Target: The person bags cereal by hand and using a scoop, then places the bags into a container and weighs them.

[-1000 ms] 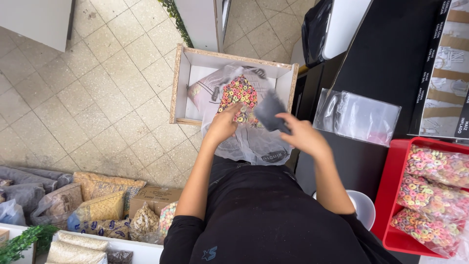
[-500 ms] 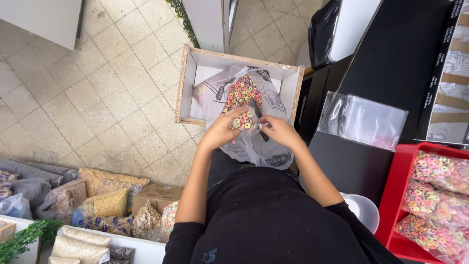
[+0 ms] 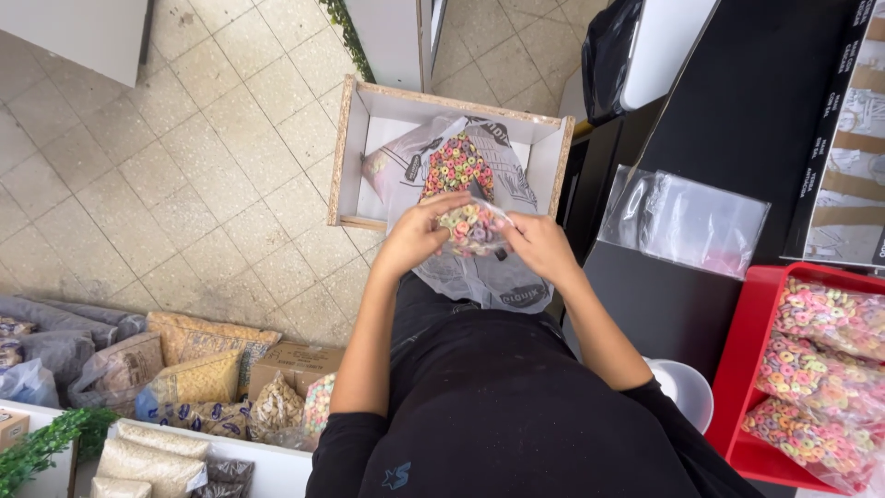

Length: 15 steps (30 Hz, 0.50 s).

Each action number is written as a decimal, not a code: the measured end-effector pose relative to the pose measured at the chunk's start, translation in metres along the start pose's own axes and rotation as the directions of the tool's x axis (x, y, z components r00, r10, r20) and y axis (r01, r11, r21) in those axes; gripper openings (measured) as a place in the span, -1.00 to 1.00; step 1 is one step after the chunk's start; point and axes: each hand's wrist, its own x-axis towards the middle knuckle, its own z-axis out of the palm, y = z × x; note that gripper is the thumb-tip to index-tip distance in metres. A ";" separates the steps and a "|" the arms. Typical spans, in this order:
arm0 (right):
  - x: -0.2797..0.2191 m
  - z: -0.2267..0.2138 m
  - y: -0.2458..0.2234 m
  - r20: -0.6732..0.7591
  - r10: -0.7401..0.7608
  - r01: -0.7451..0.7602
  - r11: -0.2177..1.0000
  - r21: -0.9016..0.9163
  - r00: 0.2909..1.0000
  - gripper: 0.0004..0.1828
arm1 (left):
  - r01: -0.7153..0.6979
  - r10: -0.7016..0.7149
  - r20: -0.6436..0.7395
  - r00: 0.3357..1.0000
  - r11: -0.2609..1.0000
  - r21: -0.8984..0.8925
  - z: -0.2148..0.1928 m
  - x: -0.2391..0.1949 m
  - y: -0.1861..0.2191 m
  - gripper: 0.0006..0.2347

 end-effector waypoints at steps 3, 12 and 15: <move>-0.009 0.006 0.006 0.002 -0.091 0.090 0.986 0.140 0.996 -0.70 | -0.020 0.020 -0.015 1.000 1.000 0.018 0.007 -0.001 0.000 -0.45; -0.002 0.024 0.022 -0.311 -0.264 0.407 0.532 0.742 0.913 -0.64 | -0.353 0.308 -0.222 0.925 0.912 -0.206 0.006 -0.014 -0.004 -0.16; -0.007 0.022 0.009 -0.409 -0.273 0.488 0.378 0.787 0.871 -0.66 | -0.387 0.391 -0.161 0.906 0.920 0.061 0.009 -0.024 0.004 0.11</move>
